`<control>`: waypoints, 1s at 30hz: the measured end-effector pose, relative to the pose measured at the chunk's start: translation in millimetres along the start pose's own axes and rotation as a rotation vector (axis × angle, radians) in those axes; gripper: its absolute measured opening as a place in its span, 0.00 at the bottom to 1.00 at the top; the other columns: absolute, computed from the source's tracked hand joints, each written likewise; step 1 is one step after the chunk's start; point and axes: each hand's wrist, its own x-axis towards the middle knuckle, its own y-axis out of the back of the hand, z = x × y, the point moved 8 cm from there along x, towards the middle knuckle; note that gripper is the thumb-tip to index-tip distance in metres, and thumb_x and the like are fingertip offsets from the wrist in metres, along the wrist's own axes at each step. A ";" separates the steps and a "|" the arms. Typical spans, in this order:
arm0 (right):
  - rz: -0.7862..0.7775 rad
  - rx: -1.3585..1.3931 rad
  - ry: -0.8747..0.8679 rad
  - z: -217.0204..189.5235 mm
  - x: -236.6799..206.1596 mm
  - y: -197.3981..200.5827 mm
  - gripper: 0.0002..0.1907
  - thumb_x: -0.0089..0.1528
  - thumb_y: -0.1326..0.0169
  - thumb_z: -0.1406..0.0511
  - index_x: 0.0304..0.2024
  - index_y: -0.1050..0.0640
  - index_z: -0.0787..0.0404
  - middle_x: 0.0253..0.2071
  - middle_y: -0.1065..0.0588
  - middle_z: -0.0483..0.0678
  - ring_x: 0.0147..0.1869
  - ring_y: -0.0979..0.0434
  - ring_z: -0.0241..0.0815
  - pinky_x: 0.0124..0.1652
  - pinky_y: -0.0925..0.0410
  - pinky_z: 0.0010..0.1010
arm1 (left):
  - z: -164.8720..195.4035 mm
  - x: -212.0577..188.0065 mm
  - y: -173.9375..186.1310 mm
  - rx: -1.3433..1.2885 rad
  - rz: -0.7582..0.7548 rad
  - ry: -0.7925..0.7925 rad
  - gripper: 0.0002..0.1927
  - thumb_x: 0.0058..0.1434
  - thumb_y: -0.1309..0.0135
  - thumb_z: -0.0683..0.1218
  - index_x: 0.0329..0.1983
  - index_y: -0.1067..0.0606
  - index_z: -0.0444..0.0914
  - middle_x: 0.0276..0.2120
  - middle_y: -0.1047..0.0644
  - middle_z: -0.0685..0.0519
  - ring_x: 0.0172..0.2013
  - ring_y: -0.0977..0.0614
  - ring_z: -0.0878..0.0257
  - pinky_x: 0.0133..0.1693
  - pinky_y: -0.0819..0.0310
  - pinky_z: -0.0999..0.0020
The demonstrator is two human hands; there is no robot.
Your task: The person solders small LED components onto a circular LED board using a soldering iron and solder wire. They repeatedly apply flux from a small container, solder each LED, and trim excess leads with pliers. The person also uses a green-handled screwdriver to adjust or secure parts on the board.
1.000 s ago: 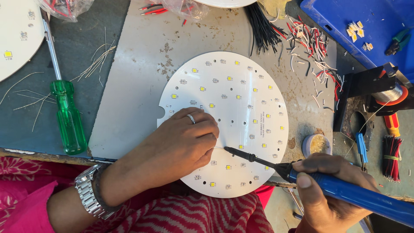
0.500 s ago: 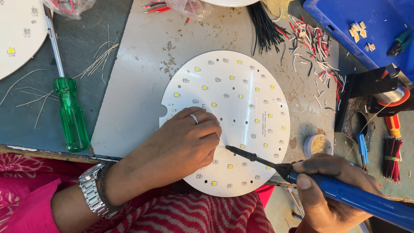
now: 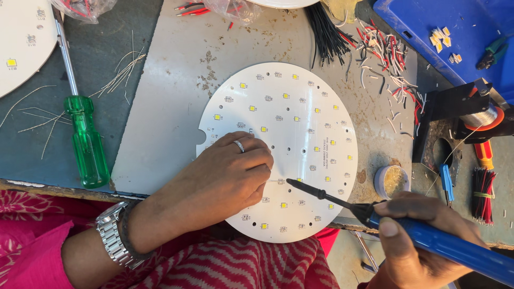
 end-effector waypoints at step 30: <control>0.646 -0.121 0.107 151.8 49.5 255.1 0.05 0.72 0.47 0.74 0.47 0.24 0.75 0.41 0.25 0.50 0.38 0.30 0.36 0.40 0.30 0.28 | -9.8 -7.0 -0.2 -0.094 -0.045 0.048 0.06 0.48 0.41 0.41 0.28 0.25 0.35 0.36 0.22 0.51 0.44 0.21 0.52 0.50 0.29 0.56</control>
